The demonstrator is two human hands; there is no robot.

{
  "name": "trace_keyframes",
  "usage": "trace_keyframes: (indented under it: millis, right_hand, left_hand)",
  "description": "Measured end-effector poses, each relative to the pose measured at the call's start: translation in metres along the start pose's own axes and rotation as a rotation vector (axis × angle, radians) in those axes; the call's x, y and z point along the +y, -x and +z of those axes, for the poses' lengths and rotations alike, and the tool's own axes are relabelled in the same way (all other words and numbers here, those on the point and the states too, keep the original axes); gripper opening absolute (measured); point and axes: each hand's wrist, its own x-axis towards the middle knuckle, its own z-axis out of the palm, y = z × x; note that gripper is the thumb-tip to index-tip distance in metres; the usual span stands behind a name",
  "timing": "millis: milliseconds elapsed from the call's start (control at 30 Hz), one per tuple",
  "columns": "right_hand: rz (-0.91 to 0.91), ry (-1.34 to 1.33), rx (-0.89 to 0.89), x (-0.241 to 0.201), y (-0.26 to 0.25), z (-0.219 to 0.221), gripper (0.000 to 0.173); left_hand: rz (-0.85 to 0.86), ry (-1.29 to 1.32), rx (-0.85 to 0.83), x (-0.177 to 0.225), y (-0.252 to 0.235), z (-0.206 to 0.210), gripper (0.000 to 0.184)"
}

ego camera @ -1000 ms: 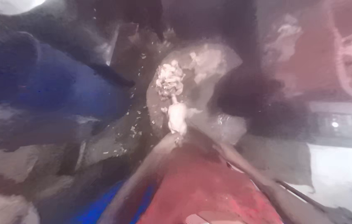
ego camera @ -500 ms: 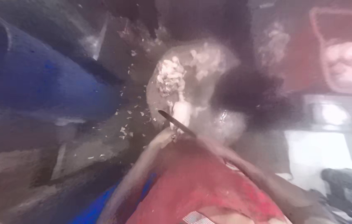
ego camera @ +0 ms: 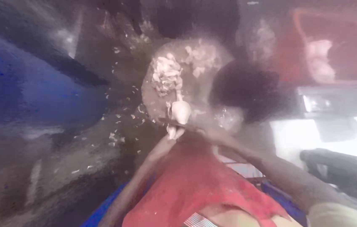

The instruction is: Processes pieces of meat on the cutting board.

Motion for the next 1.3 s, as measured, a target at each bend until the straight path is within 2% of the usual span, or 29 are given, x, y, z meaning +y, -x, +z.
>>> trace_keyframes:
  millis: [100,200,267,400,533,600,667,733,800,867,967,1033,1167,1233,1300]
  right_hand:
    - [0.125,-0.097,-0.117,0.054,0.017,0.014,0.071]
    - [0.114,-0.122,-0.138,0.092,0.035,0.019,0.073]
    - [0.099,-0.120,-0.119,0.105,0.033,0.026,0.073]
    - [0.017,-0.304,-0.005,0.118,0.037,0.053,0.067]
    - [0.162,-0.694,0.187,0.105,0.058,0.081,0.064]
    - [0.224,-0.865,0.257,0.106,0.059,0.093,0.064]
    - [0.210,-1.060,0.305,0.110,0.055,0.106,0.063]
    - [0.155,-1.239,0.334,0.115,0.050,0.115,0.059]
    - [0.226,-1.188,0.356,0.117,0.056,0.108,0.064]
    - [0.335,-1.035,0.370,0.117,0.057,0.099,0.072]
    - [0.309,-1.043,0.490,0.104,0.053,0.095,0.069]
    - [0.252,-0.951,0.559,0.094,0.055,0.077,0.066]
    - [0.189,-0.793,0.530,0.062,0.060,0.015,0.064]
    - [0.033,-0.821,0.633,0.038,0.058,-0.015,0.063]
    - [-0.104,-0.845,0.752,0.028,0.041,-0.022,0.070]
  left_hand:
    - [0.022,-0.047,-0.010,-0.019,0.009,-0.010,0.031]
    - [0.066,-0.180,-0.026,-0.032,0.008,-0.014,0.035]
    - [0.079,-0.111,-0.010,-0.027,0.006,-0.013,0.034]
    - [0.109,0.139,0.039,0.045,0.007,-0.027,0.024]
    - [0.271,-0.061,0.070,0.150,0.015,-0.057,0.028]
    - [0.366,-0.242,0.114,0.203,0.005,-0.063,0.029]
    - [0.477,-0.541,0.145,0.249,0.000,-0.058,0.031]
    - [0.556,-0.933,0.146,0.269,-0.008,-0.042,0.033]
    - [0.558,-1.143,0.142,0.248,-0.036,-0.025,0.032]
    - [0.460,-1.186,0.151,0.205,-0.083,-0.018,0.036]
    - [0.258,-1.089,0.226,0.138,-0.143,-0.008,0.046]
    - [0.191,-0.936,0.209,0.123,-0.149,0.003,0.048]
    - [0.116,-0.803,0.094,0.101,-0.130,0.022,0.045]
    - [0.058,-0.786,0.076,0.091,-0.128,0.027,0.044]
    - [0.034,-0.741,0.055,0.093,-0.121,0.032,0.040]
